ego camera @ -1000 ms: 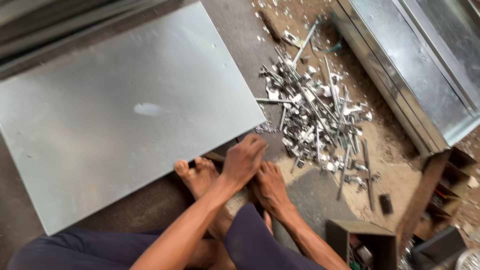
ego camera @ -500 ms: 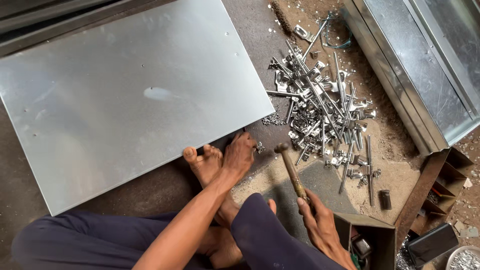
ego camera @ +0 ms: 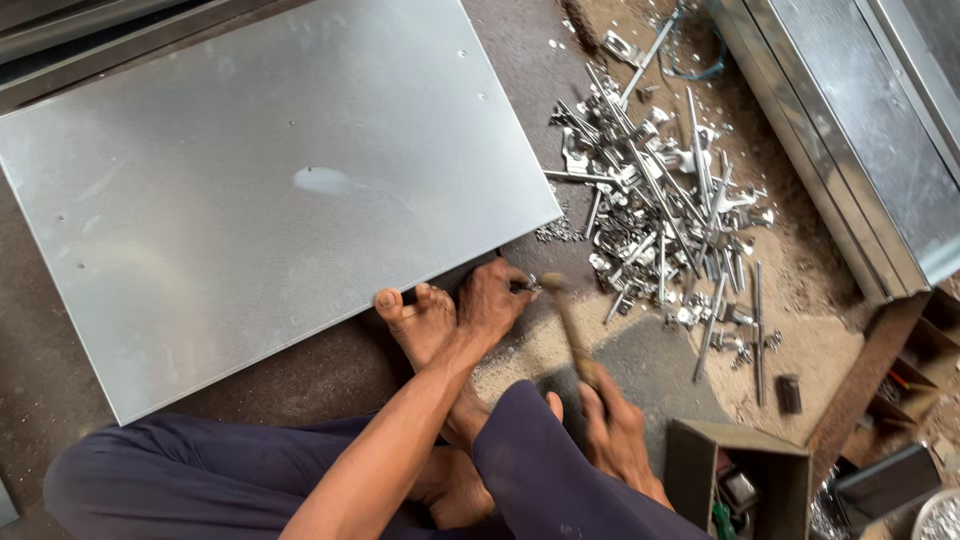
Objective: The person assembles metal panels by attaching metal latches and rods using a hammer to secure them into pre-drilled holes while sitting on the floor.
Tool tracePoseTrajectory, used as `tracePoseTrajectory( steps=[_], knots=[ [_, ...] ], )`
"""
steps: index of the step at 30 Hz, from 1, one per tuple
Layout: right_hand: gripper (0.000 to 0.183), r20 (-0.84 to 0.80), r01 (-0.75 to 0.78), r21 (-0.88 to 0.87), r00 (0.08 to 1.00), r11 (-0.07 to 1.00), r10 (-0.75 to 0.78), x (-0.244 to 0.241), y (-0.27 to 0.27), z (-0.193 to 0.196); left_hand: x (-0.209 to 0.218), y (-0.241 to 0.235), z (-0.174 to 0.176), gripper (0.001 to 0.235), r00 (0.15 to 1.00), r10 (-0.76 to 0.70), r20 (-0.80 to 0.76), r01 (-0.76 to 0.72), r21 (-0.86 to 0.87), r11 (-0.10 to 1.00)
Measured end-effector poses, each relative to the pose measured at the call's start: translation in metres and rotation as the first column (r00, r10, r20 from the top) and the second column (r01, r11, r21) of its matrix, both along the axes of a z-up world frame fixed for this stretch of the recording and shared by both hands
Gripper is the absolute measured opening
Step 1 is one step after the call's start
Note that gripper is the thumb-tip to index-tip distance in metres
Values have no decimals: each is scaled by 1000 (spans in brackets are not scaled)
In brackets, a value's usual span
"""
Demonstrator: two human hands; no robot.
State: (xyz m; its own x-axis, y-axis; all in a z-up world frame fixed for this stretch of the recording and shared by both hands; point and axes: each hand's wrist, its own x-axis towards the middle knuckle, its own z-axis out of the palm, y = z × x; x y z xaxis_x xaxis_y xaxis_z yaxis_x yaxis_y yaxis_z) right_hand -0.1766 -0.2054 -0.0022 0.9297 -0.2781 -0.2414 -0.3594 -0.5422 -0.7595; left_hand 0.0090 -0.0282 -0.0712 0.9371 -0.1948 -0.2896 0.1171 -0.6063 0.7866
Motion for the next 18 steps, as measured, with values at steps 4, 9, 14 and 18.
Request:
tracePoseTrajectory(
  steps=[4, 9, 14, 18],
  knots=[
    [45, 83, 39, 14, 996, 999, -40, 5, 3, 5, 14, 6, 19, 21, 998, 55, 43, -52, -79, 996],
    [45, -232, 49, -101, 970, 994, -71, 4, 1, 26, 3, 7, 32, 20, 989, 42, 140, -15, -184, 983],
    [41, 14, -134, -422, 988, 897, 155, -6, -22, 23, 4, -11, 51, 26, 959, 90, -270, -248, -639, 728],
    [31, -86, -109, -419, 993, 901, 80, 29, -45, 9, 28, -69, 49, 23, 983, -101, -155, 40, -353, 935]
  ],
)
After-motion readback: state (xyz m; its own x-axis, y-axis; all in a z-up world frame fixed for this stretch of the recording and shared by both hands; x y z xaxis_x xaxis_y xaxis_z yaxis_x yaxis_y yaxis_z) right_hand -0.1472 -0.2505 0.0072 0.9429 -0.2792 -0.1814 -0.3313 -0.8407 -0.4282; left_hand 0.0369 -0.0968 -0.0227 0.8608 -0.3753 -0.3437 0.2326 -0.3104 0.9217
